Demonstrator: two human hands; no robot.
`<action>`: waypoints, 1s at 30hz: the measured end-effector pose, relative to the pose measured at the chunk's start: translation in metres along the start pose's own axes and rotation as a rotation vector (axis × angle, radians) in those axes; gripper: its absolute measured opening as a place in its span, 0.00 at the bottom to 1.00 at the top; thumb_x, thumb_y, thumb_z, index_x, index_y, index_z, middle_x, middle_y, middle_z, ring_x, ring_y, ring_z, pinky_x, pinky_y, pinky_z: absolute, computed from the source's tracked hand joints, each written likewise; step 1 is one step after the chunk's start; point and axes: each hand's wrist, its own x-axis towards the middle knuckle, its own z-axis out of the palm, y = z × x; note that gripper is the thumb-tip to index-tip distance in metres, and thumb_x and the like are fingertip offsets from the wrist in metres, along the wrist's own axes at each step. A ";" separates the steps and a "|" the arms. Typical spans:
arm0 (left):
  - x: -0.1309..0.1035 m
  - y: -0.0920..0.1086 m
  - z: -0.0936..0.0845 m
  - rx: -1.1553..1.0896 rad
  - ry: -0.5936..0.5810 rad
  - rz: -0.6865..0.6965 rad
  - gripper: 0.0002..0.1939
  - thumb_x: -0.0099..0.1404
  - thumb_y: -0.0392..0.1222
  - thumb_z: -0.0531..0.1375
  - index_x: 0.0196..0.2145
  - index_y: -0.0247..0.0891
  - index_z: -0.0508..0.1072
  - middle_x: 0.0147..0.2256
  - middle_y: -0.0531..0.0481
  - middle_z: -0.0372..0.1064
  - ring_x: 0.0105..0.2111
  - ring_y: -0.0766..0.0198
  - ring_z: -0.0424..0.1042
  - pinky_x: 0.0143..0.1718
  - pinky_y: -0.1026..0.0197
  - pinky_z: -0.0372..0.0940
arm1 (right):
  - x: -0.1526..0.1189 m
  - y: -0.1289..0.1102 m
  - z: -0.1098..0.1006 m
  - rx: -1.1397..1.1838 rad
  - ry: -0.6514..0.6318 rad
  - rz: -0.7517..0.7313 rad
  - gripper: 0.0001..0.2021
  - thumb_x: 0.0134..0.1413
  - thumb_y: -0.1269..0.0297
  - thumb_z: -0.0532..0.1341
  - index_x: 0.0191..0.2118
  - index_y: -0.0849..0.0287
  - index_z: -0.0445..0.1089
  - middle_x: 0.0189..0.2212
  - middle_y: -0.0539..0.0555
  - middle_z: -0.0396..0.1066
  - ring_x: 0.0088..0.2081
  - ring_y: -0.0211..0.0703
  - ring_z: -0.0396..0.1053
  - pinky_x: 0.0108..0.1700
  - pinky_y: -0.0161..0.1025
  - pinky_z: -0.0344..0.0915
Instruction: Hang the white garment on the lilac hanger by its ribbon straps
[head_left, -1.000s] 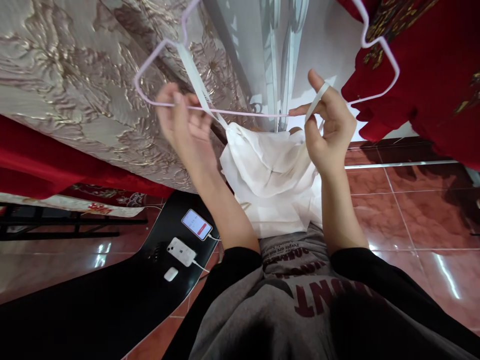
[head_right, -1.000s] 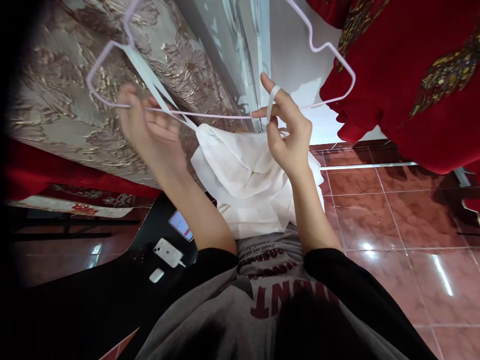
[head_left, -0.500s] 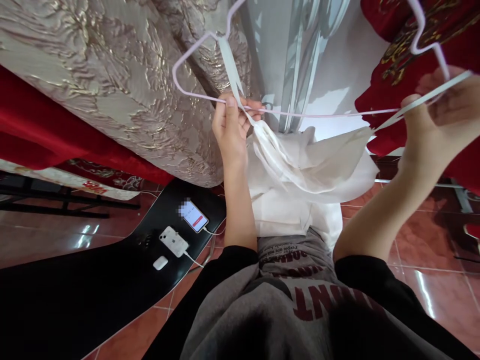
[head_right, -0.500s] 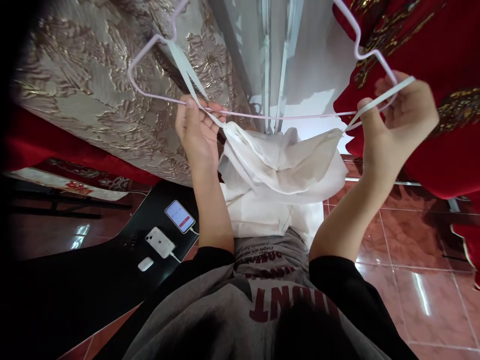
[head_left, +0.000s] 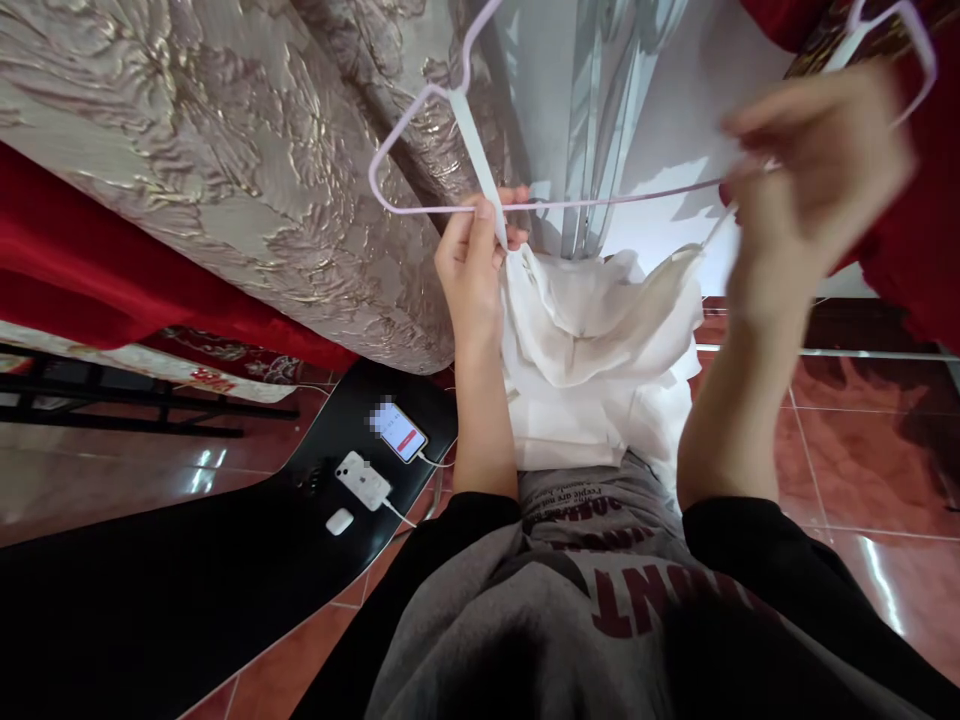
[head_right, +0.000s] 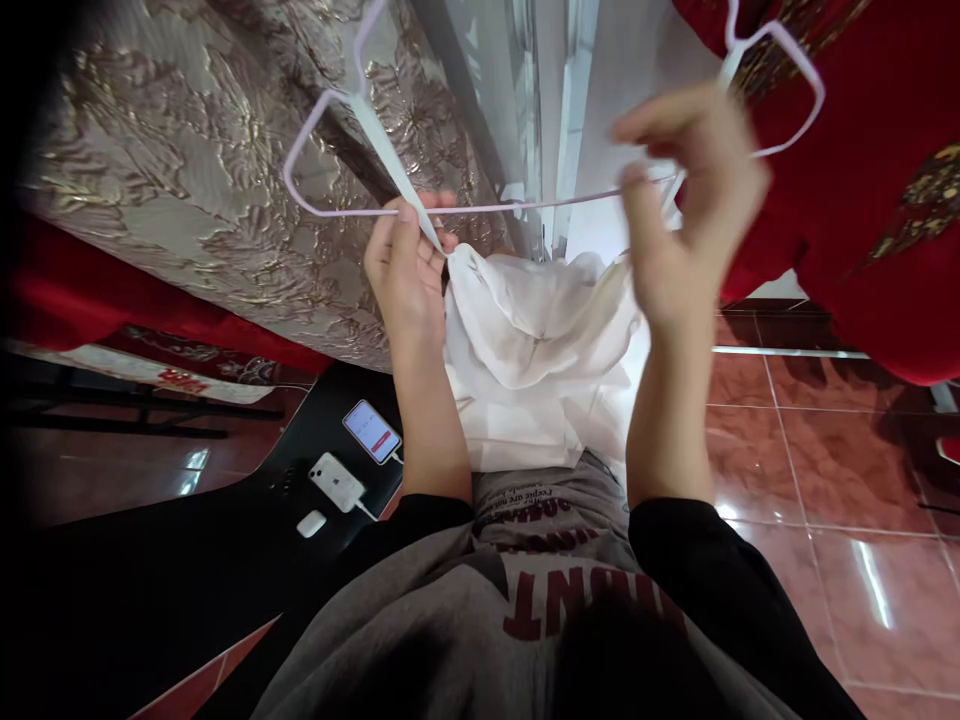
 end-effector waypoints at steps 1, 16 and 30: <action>-0.001 -0.002 -0.001 0.020 0.035 0.025 0.09 0.77 0.40 0.53 0.43 0.46 0.74 0.45 0.48 0.76 0.41 0.57 0.77 0.43 0.54 0.72 | -0.007 0.002 0.012 -0.038 -0.048 -0.018 0.11 0.58 0.58 0.59 0.45 0.50 0.72 0.47 0.53 0.72 0.53 0.50 0.69 0.64 0.55 0.64; -0.027 0.076 0.026 -0.045 0.056 0.142 0.21 0.69 0.35 0.49 0.58 0.47 0.54 0.52 0.50 0.73 0.50 0.59 0.74 0.61 0.53 0.63 | -0.041 0.007 0.041 -0.150 -0.094 -0.034 0.15 0.60 0.52 0.58 0.51 0.40 0.70 0.49 0.50 0.74 0.59 0.51 0.65 0.75 0.67 0.41; 0.018 0.034 -0.045 -0.041 0.329 0.063 0.13 0.73 0.39 0.48 0.48 0.49 0.69 0.55 0.56 0.73 0.62 0.62 0.66 0.67 0.52 0.57 | -0.046 -0.002 0.048 -0.183 -0.117 -0.068 0.19 0.61 0.51 0.56 0.56 0.41 0.67 0.52 0.51 0.72 0.59 0.51 0.65 0.75 0.66 0.43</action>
